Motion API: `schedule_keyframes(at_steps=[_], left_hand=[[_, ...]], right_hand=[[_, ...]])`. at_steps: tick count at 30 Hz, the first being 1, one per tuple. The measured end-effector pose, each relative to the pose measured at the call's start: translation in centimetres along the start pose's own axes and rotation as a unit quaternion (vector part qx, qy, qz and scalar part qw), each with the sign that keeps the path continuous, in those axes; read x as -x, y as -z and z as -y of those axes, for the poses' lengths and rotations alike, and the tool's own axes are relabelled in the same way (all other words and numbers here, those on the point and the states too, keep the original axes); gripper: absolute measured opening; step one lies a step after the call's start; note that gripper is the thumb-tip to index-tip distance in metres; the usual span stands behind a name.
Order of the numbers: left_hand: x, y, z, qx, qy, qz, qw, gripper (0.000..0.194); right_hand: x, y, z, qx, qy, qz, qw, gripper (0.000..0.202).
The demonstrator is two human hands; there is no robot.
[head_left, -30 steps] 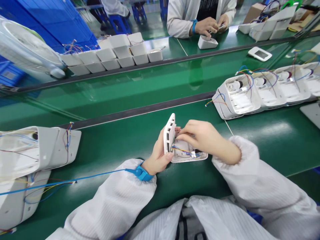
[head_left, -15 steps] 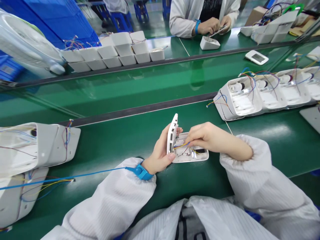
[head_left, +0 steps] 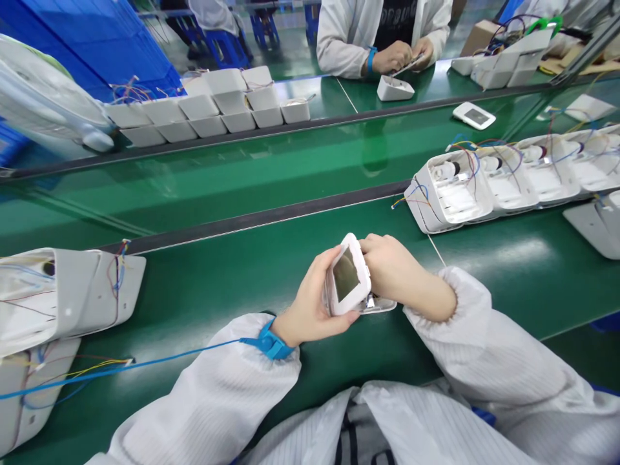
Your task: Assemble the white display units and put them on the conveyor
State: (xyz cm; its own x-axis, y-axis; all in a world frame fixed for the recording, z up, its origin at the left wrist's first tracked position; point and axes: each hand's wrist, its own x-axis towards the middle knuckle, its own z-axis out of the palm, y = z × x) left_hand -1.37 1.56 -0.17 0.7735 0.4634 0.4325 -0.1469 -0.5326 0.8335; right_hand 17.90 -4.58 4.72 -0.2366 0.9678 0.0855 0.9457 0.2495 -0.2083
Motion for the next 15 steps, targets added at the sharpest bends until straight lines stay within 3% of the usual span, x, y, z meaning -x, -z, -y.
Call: schedule_keyframes(at_steps=[3, 6, 9, 10, 12, 14, 15], left_hand=[[-0.5, 0.5, -0.5, -0.088, -0.032, 0.040, 0.995, 0.096], [-1.0, 1.0, -1.0, -0.156, -0.035, 0.116, 0.980, 0.093], [-1.3, 1.0, -1.2, -0.209, -0.026, 0.160, 0.964, 0.088], [-1.4, 1.0, -1.2, -0.223, -0.022, 0.168, 0.960, 0.088], [-1.5, 1.0, -1.1, -0.239, -0.010, 0.180, 0.954, 0.088], [-1.6, 1.1, -1.0, -0.238, 0.008, 0.190, 0.952, 0.090], [-1.6, 1.1, -0.9, -0.234, 0.015, 0.192, 0.953, 0.091]], right_hand=[[-0.2, -0.2, 0.0, -0.038, -0.035, 0.017, 0.999, 0.010], [-0.5, 0.3, -1.8, -0.165, -0.051, 0.052, 0.984, 0.012], [-0.4, 1.5, -4.3, -0.367, -0.009, 0.124, 0.922, 0.016], [-0.3, 1.9, -5.0, -0.426, -0.025, 0.109, 0.898, 0.018], [-0.4, 2.2, -5.4, -0.511, -0.106, 0.017, 0.853, 0.021], [-0.8, 1.6, -4.6, -0.548, -0.189, -0.079, 0.811, 0.020], [-1.1, 1.1, -4.0, -0.557, -0.208, -0.094, 0.798, 0.020]])
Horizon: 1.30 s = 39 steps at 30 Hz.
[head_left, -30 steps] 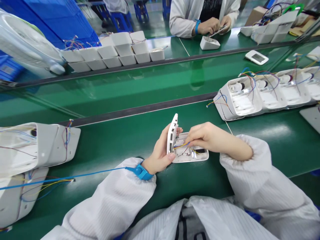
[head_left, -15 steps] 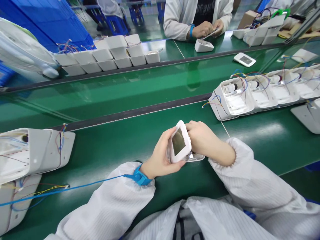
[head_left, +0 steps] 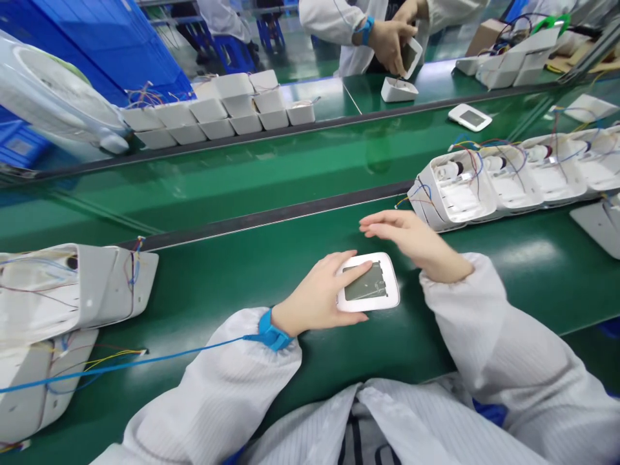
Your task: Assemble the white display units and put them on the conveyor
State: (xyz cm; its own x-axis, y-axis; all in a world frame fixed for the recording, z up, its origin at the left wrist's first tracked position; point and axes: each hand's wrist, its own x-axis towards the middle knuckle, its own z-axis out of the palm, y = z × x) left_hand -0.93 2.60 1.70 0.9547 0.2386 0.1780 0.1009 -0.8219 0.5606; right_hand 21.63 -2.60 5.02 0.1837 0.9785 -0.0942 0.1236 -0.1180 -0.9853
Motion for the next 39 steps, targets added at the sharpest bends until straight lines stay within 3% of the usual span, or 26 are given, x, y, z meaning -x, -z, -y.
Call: schedule_keyframes(at_steps=[5, 9, 12, 15, 17, 21, 23, 28, 33, 39], left_hand=[[0.1, -0.3, 0.1, 0.010, 0.020, -0.028, 0.999, 0.099], [0.1, -0.8, -0.2, 0.005, 0.027, -0.044, 0.999, 0.116], [0.2, -1.3, -0.5, -0.007, 0.043, -0.050, 0.998, 0.116], [0.3, -1.7, -0.6, -0.008, 0.055, -0.074, 0.996, 0.107], [0.4, -1.8, -0.6, -0.036, 0.061, -0.136, 0.988, 0.097], [0.5, -1.5, -0.3, -0.105, 0.037, -0.231, 0.967, 0.086], [0.6, -1.0, 0.0, -0.062, 0.033, -0.246, 0.967, 0.083], [0.8, 0.4, 0.4, 0.135, 0.159, -0.245, 0.947, 0.040], [1.0, 0.4, 0.1, 0.091, 0.128, -0.257, 0.953, 0.032], [1.0, 0.5, -0.2, 0.046, 0.109, -0.259, 0.958, 0.031]], right_hand=[[0.0, -3.7, -1.5, 0.000, -0.026, 0.052, 0.998, 0.023], [0.1, -3.7, -1.8, -0.026, 0.004, 0.021, 0.999, 0.023], [0.4, -3.6, -1.6, -0.016, 0.053, -0.016, 0.998, 0.021], [0.8, -3.9, -1.4, 0.030, 0.085, -0.074, 0.993, 0.024], [1.0, -4.1, -1.3, 0.084, 0.079, -0.105, 0.988, 0.034], [1.0, -4.0, -1.4, 0.182, 0.033, -0.088, 0.979, 0.046], [1.0, -3.8, -1.7, 0.182, 0.045, -0.080, 0.979, 0.043], [1.1, -3.6, -2.4, 0.117, 0.170, -0.071, 0.976, 0.039], [1.4, -3.6, -2.7, 0.133, 0.224, -0.056, 0.964, 0.043], [1.8, -4.0, -2.1, 0.189, 0.235, -0.096, 0.949, 0.040]])
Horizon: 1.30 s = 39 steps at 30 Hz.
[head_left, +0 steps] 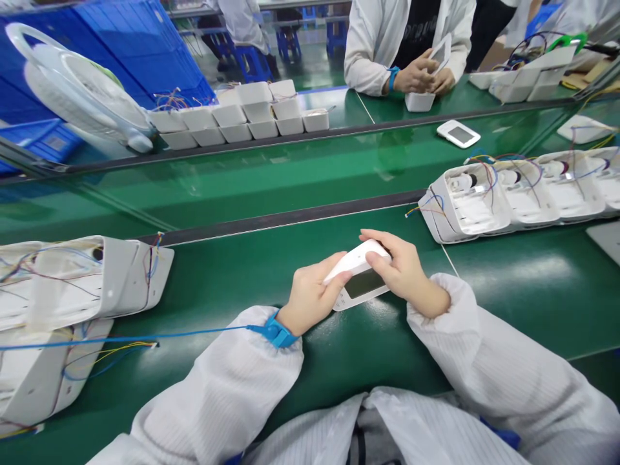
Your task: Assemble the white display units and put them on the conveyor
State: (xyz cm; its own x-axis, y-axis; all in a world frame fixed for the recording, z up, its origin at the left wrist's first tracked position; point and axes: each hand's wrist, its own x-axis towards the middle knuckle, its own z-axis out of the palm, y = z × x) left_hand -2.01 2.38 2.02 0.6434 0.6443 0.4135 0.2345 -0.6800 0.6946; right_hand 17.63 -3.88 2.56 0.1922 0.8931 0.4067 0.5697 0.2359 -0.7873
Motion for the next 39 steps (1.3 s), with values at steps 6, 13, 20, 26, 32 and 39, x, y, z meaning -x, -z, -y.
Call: schedule_keyframes(at_steps=[6, 13, 20, 26, 32, 39], left_hand=[[0.2, -0.2, -0.1, -0.026, -0.024, 0.000, 0.999, 0.032], [0.8, -0.6, -0.6, -0.033, -0.025, 0.016, 0.999, 0.036], [0.5, -0.8, 0.5, 0.058, 0.078, -0.058, 0.994, 0.035], [0.5, -1.3, 0.6, 0.140, 0.148, -0.100, 0.974, 0.038], [0.7, -1.2, 0.4, 0.125, 0.148, -0.090, 0.977, 0.040], [0.1, -1.2, 2.1, 0.205, 0.155, -0.161, 0.953, 0.045]], right_hand=[[0.1, 0.1, 0.6, 0.045, 0.010, -0.022, 0.999, 0.031], [-0.4, 0.7, 0.7, 0.074, 0.025, -0.005, 0.997, 0.029], [-0.2, 0.1, -0.3, 0.012, -0.020, 0.000, 1.000, 0.042], [-1.0, 0.5, -0.3, 0.102, -0.044, 0.079, 0.991, 0.049], [-1.0, 0.6, -0.5, 0.090, -0.051, 0.062, 0.993, 0.046], [-0.8, -1.0, -1.9, -0.160, -0.068, 0.060, 0.983, 0.062]])
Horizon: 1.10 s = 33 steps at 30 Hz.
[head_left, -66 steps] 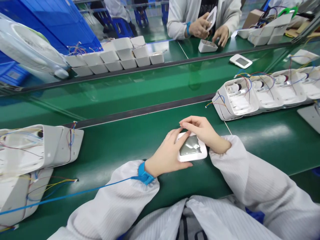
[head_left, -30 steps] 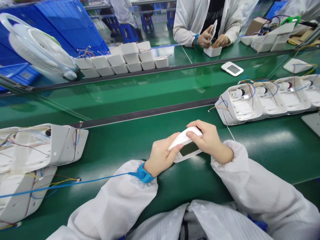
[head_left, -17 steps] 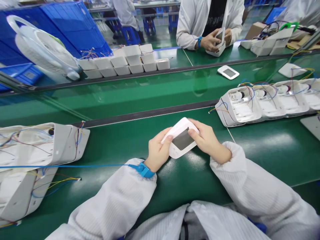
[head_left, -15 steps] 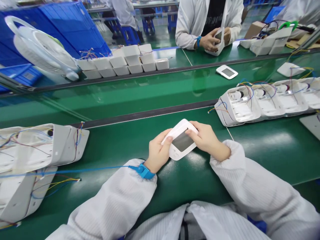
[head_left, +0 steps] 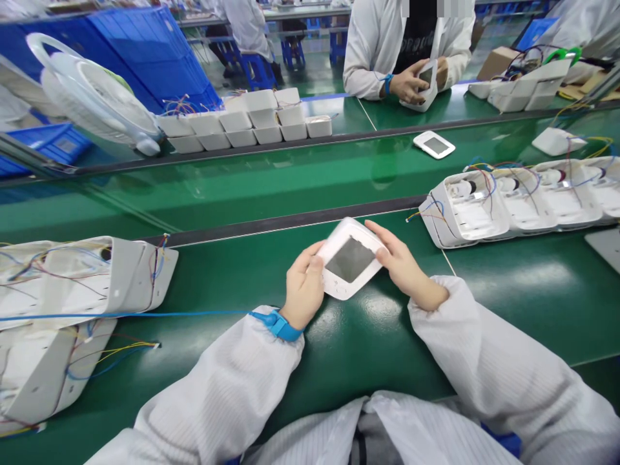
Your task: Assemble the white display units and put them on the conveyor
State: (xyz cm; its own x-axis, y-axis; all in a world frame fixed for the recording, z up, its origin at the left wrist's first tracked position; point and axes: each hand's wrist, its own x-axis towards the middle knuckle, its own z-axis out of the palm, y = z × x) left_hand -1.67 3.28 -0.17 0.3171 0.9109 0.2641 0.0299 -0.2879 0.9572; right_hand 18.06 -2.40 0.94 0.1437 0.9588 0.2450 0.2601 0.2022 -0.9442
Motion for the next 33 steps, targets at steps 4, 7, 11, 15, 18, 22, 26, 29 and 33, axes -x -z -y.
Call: schedule_keyframes(at_steps=[4, 7, 11, 15, 18, 22, 26, 29, 33], left_hand=[[-0.6, 0.0, 0.6, 0.005, -0.021, -0.026, 0.999, 0.046], [-0.7, -0.1, 0.6, -0.018, -0.045, 0.005, 0.999, 0.050], [-0.3, -0.2, 0.4, -0.037, -0.129, 0.021, 0.991, 0.092], [0.1, 0.1, -0.1, -0.138, -0.164, 0.055, 0.975, 0.082], [0.2, 0.2, -0.4, -0.146, -0.169, 0.046, 0.974, 0.079], [0.0, 0.1, -0.6, -0.158, -0.164, 0.040, 0.973, 0.073], [0.0, 0.0, -1.0, -0.170, -0.152, 0.034, 0.973, 0.067], [0.0, 0.0, -1.0, -0.165, -0.150, 0.033, 0.974, 0.066], [0.1, -0.1, -0.7, -0.162, -0.147, 0.033, 0.975, 0.065]], right_hand=[[0.5, -0.9, 0.2, -0.013, -0.025, 0.066, 0.997, 0.049], [0.8, -0.5, 0.8, 0.060, 0.040, -0.023, 0.997, 0.039], [0.8, 0.4, 1.5, 0.177, 0.165, -0.033, 0.970, 0.042], [1.0, 0.3, 1.8, 0.214, 0.224, 0.061, 0.949, 0.038], [1.2, -0.1, 1.9, 0.220, 0.220, 0.049, 0.949, 0.037], [1.5, -0.4, 1.9, 0.217, 0.218, 0.023, 0.951, 0.035], [1.5, -0.5, 1.9, 0.226, 0.199, 0.014, 0.953, 0.033], [1.5, -0.4, 1.9, 0.226, 0.196, 0.016, 0.954, 0.033], [1.1, -0.2, 2.0, 0.227, 0.194, 0.046, 0.953, 0.035]])
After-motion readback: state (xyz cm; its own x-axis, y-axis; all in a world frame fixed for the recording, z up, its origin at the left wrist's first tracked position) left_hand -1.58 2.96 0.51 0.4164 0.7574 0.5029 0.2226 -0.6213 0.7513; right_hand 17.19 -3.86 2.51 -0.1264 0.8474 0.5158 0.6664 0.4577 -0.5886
